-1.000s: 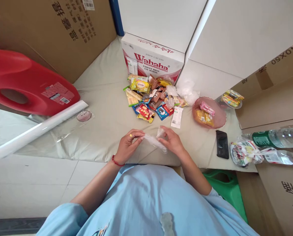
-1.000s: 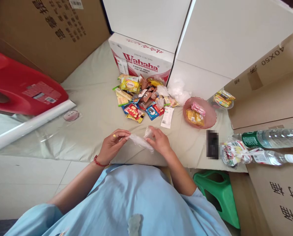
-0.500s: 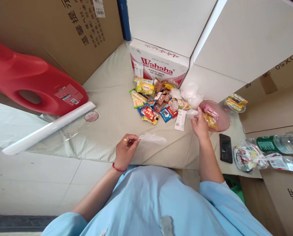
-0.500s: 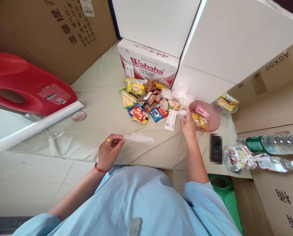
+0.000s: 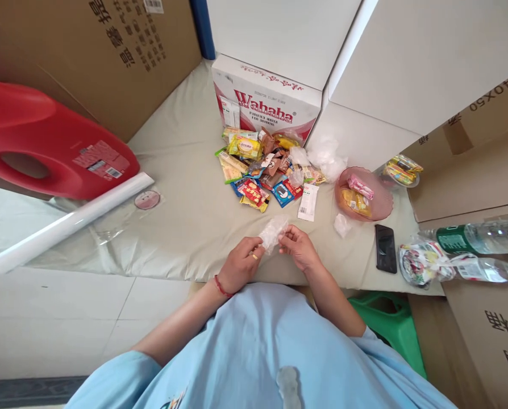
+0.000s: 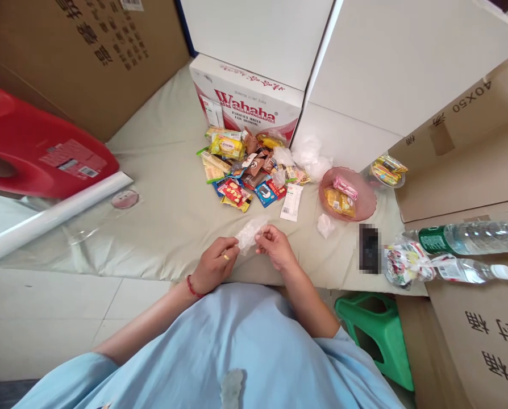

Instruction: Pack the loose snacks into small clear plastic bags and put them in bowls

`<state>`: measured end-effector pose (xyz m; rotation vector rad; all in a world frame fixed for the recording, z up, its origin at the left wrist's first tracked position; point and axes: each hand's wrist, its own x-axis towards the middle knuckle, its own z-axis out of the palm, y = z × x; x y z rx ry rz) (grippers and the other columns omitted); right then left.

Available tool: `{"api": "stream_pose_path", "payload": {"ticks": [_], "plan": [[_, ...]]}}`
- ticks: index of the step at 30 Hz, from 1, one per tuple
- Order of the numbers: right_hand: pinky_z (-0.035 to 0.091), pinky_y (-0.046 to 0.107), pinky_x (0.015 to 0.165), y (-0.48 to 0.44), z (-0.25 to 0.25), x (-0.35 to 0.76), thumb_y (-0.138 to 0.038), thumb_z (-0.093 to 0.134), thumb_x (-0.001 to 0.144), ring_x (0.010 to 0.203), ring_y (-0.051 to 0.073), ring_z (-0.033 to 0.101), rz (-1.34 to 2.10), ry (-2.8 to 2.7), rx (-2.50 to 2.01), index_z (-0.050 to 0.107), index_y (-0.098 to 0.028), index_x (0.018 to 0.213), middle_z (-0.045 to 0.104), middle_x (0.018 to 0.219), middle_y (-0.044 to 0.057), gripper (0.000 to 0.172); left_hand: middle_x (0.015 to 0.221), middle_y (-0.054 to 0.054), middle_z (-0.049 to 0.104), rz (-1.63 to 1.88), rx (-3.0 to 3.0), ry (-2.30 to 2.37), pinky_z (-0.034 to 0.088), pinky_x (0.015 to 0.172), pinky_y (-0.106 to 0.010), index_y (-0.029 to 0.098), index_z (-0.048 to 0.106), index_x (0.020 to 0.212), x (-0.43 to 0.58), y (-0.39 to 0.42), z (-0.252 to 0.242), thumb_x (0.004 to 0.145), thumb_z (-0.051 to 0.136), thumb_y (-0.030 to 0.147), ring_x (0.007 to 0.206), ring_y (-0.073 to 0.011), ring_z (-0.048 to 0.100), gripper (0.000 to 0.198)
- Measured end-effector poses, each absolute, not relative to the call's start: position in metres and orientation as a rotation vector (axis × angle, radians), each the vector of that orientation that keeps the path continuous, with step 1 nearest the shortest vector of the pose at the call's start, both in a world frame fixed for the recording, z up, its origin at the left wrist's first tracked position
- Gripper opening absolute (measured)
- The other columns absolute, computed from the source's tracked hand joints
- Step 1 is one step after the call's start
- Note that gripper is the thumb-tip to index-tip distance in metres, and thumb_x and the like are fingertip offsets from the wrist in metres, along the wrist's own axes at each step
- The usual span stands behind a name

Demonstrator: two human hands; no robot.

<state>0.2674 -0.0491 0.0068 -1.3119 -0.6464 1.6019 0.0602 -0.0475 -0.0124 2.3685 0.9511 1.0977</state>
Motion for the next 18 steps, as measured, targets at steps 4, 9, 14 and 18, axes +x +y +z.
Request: {"api": "stream_pose_path", "payload": {"ticks": [4,9,14,18], "plan": [[0.046,0.021,0.055,-0.048,0.003,0.265,-0.038,0.085,0.068,0.057,0.008,0.051,1.506,-0.754,-1.292,0.064,-0.019,0.083,0.061,0.069,-0.006,0.031,0.112,-0.010,0.067,0.870,2.065,0.960,0.053,0.083,-0.036,0.022,0.065,0.106,0.068,-0.053,-0.014,0.097,0.058,0.038,0.097,-0.0220,0.063,0.020],[0.044,0.022,0.055,-0.053,0.006,0.265,-0.037,0.078,0.076,0.058,0.009,0.050,1.527,-0.954,-1.238,0.065,-0.019,0.082,0.060,0.069,-0.005,0.023,0.111,-0.008,0.065,0.863,1.482,1.241,0.048,0.066,-0.030,0.018,0.060,0.123,0.081,-0.045,-0.012,0.087,0.068,0.053,0.070,-0.0138,0.056,0.050],[0.044,0.022,0.057,-0.062,0.010,0.282,-0.035,0.074,0.078,0.059,0.009,0.050,1.427,-1.015,-1.305,0.064,-0.020,0.084,0.058,0.071,-0.005,0.019,0.078,-0.001,0.063,0.852,1.213,1.082,0.043,0.069,-0.027,0.018,0.067,0.080,0.087,-0.028,-0.012,0.084,0.071,0.053,0.071,-0.0142,0.054,0.036],[0.046,0.024,0.057,-0.071,0.011,0.324,-0.044,0.070,0.082,0.062,0.011,0.053,1.268,-1.042,-1.492,0.065,-0.021,0.097,0.061,0.084,-0.002,0.028,0.066,0.004,0.054,0.952,0.932,1.064,0.037,0.061,-0.025,0.019,0.061,0.073,0.077,-0.021,-0.013,0.076,0.077,0.054,0.063,-0.0110,0.045,0.039]]}}
